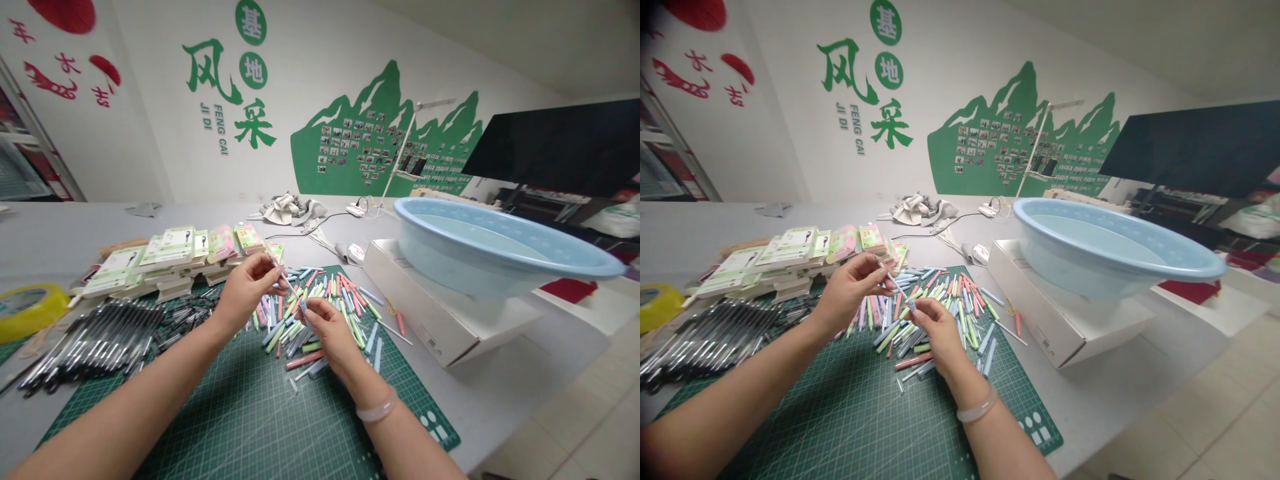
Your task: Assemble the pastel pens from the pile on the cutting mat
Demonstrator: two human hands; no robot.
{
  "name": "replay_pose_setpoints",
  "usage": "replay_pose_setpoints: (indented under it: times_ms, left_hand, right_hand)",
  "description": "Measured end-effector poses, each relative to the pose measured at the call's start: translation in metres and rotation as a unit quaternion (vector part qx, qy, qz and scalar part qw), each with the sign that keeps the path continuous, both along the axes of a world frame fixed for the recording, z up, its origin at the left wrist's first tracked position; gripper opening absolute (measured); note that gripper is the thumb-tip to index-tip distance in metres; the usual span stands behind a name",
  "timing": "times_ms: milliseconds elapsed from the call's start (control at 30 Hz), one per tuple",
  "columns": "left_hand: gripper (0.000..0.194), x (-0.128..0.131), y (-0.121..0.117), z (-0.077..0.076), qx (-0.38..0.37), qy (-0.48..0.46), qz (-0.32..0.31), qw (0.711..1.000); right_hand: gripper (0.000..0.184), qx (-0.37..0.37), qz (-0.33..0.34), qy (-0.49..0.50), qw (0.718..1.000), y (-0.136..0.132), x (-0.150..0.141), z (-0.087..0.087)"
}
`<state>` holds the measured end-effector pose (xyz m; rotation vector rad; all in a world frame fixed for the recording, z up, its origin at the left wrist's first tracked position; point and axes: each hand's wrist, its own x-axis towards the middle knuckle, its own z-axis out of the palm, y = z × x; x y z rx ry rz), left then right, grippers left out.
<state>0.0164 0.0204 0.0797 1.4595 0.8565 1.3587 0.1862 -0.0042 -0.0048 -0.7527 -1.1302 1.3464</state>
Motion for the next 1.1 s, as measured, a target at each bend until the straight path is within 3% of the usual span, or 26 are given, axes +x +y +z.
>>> replay_pose_setpoints:
  times_ms: [600,800,1000,1100]
  left_hand:
    - [0.013,0.013,-0.007,-0.004,0.026,0.105,-0.037,0.993]
    - [0.013,0.017,-0.005,-0.013,0.013,0.122,-0.062,0.99]
    - [0.013,0.015,0.005,-0.019,-0.068,0.024,-0.096,0.993]
    - [0.012,0.015,0.007,-0.02,-0.075,0.018,-0.113,0.991]
  right_hand:
    - [0.02,0.004,0.007,0.005,1.0,-0.002,0.0,0.004]
    - [0.027,-0.035,0.024,0.043,0.998,-0.003,-0.001,0.004]
    - [0.027,-0.083,0.071,0.076,0.991,-0.005,0.002,0.009]
    - [0.024,-0.078,0.088,0.08,0.99,-0.006,0.001,0.011]
